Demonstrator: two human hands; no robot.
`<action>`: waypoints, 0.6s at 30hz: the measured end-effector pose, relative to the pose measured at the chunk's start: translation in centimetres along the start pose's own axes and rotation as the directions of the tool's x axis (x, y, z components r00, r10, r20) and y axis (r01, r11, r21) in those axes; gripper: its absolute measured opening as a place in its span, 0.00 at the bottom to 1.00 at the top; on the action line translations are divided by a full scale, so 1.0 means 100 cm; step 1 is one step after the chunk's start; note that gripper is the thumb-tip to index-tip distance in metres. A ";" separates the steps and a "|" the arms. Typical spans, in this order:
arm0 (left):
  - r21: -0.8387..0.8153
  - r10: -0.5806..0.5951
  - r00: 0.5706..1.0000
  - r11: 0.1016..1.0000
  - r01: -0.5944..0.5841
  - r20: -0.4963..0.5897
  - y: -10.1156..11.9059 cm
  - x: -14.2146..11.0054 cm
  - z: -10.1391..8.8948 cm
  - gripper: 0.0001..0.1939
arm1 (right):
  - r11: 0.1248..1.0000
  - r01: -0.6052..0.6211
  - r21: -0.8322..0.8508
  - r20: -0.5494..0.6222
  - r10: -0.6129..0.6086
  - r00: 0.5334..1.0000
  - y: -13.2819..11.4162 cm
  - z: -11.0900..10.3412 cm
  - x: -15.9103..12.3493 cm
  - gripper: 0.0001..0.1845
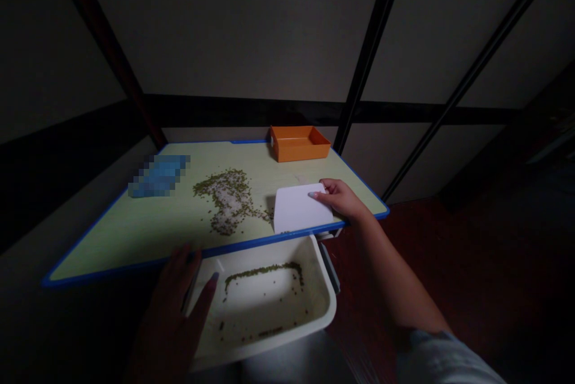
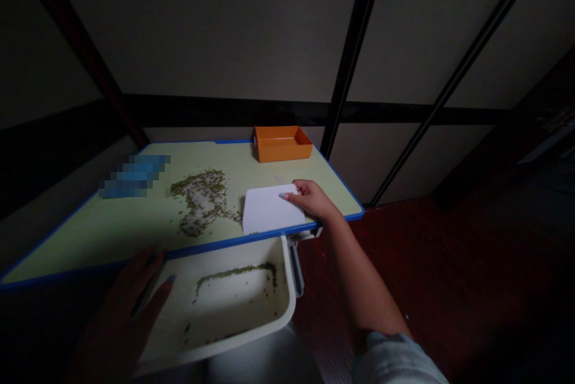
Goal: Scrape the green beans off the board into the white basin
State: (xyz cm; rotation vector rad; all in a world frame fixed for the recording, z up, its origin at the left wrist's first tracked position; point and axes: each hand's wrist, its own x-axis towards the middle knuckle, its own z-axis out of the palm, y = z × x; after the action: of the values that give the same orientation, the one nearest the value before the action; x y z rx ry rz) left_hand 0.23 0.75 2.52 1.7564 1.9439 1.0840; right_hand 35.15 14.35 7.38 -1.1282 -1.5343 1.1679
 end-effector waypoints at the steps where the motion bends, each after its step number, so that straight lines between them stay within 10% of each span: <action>1: 0.001 -0.004 1.000 1.000 0.004 0.001 0.000 0.000 0.000 0.42 | 1.000 -0.002 0.002 0.000 0.002 1.000 -0.001 0.001 0.000 0.29; 18: 0.002 0.011 1.000 1.000 -0.011 -0.016 -0.005 0.003 0.006 0.41 | 0.988 0.096 0.124 -0.192 -0.071 0.979 0.000 0.017 -0.001 0.28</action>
State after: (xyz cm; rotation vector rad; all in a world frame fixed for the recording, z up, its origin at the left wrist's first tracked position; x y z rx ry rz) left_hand 0.17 1.22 1.83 1.7667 1.9472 1.1041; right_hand 33.56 13.99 7.05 -1.0434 -1.3278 1.0598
